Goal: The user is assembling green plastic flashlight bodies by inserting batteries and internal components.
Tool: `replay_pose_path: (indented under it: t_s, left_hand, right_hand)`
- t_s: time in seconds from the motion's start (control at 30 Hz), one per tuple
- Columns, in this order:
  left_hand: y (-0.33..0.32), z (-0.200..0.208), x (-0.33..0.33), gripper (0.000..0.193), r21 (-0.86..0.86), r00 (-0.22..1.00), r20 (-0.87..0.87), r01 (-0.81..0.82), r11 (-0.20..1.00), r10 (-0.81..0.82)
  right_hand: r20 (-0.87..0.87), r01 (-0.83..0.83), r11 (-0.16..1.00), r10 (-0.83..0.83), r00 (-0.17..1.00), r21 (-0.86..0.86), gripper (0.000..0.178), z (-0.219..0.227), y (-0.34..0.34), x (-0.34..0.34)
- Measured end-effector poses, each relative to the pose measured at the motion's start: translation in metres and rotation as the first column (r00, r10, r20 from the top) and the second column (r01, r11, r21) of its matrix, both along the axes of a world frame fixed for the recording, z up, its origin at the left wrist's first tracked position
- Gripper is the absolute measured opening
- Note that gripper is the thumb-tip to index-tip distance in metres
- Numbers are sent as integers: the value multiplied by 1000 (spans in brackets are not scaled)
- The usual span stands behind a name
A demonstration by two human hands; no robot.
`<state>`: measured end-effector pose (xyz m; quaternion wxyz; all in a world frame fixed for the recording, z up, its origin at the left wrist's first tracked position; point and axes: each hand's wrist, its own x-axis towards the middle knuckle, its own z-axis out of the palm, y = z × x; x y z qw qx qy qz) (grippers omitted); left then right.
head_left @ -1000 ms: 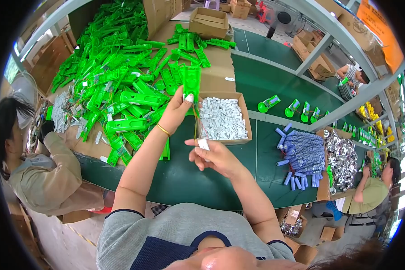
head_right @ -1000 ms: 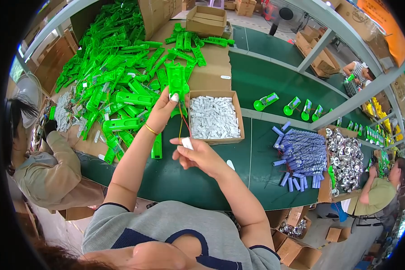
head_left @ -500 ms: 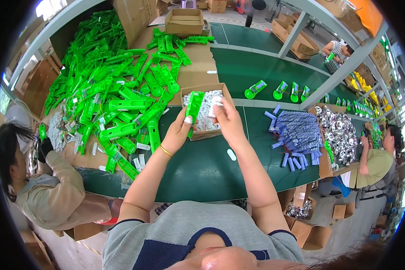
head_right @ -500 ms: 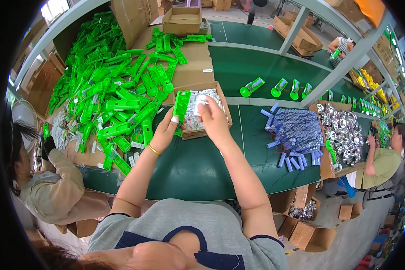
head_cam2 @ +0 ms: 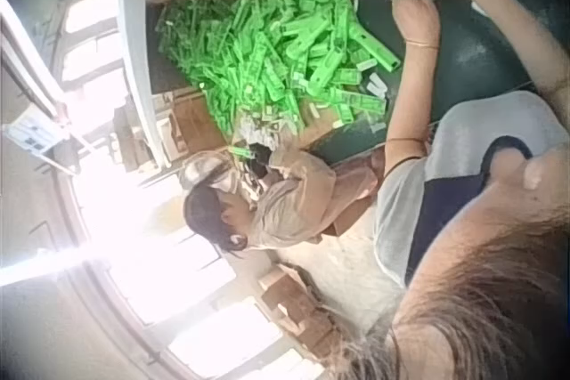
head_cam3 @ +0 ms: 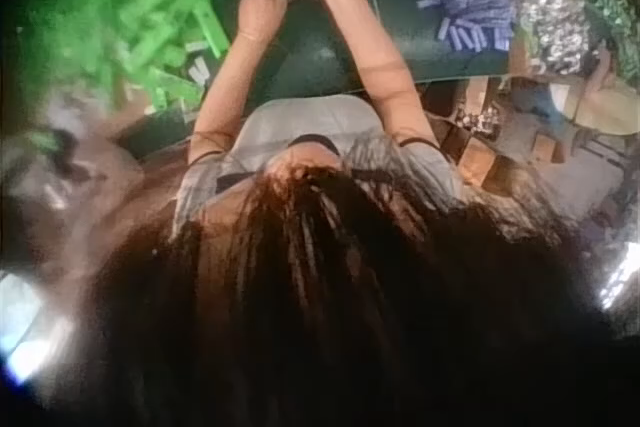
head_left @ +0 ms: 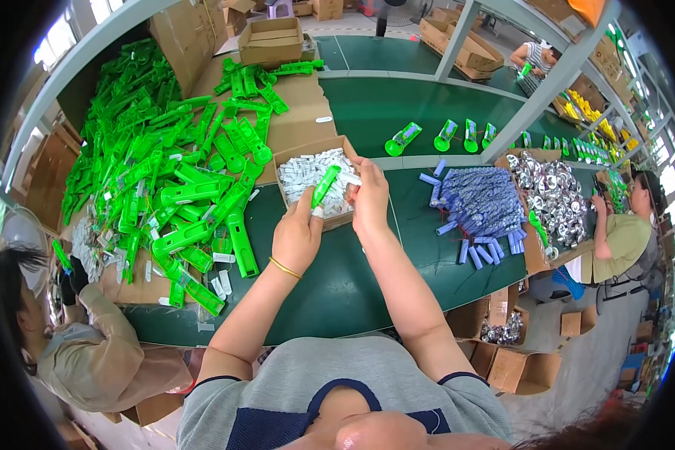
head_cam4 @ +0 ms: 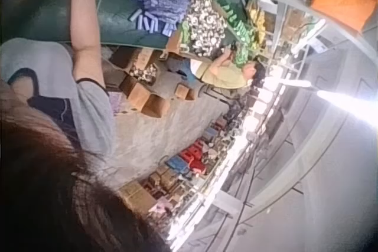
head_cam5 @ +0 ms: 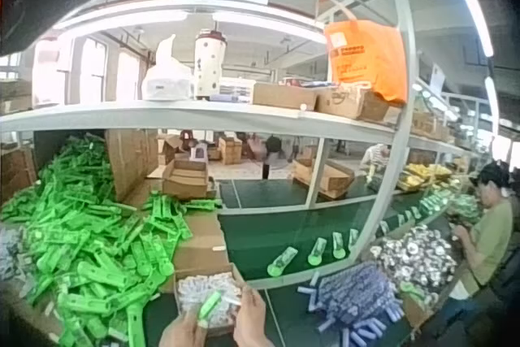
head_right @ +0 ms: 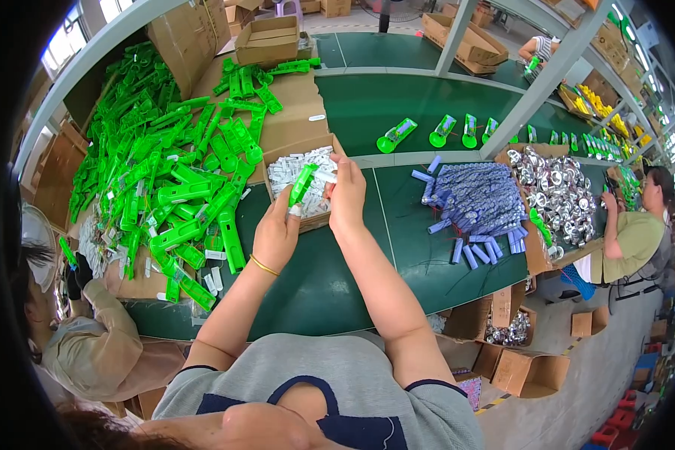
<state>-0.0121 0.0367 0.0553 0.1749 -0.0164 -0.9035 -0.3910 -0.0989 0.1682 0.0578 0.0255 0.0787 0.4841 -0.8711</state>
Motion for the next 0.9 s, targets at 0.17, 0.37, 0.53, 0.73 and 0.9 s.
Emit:
replay_pose_path:
  t_s: [0.17,0.37,0.53,0.73,0.9]
  left_hand:
    - [10,-1,1,44,-236,996,65,71,969,-57]
    - [7,-8,-4,51,743,866,195,176,646,-460]
    - [9,1,-10,61,883,782,107,209,420,-614]
    - [19,5,-15,63,911,679,130,206,357,-723]
    - [26,-13,-24,63,893,752,138,187,410,-644]
  right_hand:
    - [-235,198,784,-68,970,589,44,-18,8,-9]
    - [-476,213,827,74,876,520,24,-30,39,3]
    - [-436,-123,963,220,873,240,29,-33,48,21]
    - [-422,-30,915,214,881,401,27,-37,57,26]
    - [-238,-422,901,434,869,103,24,-17,70,37]
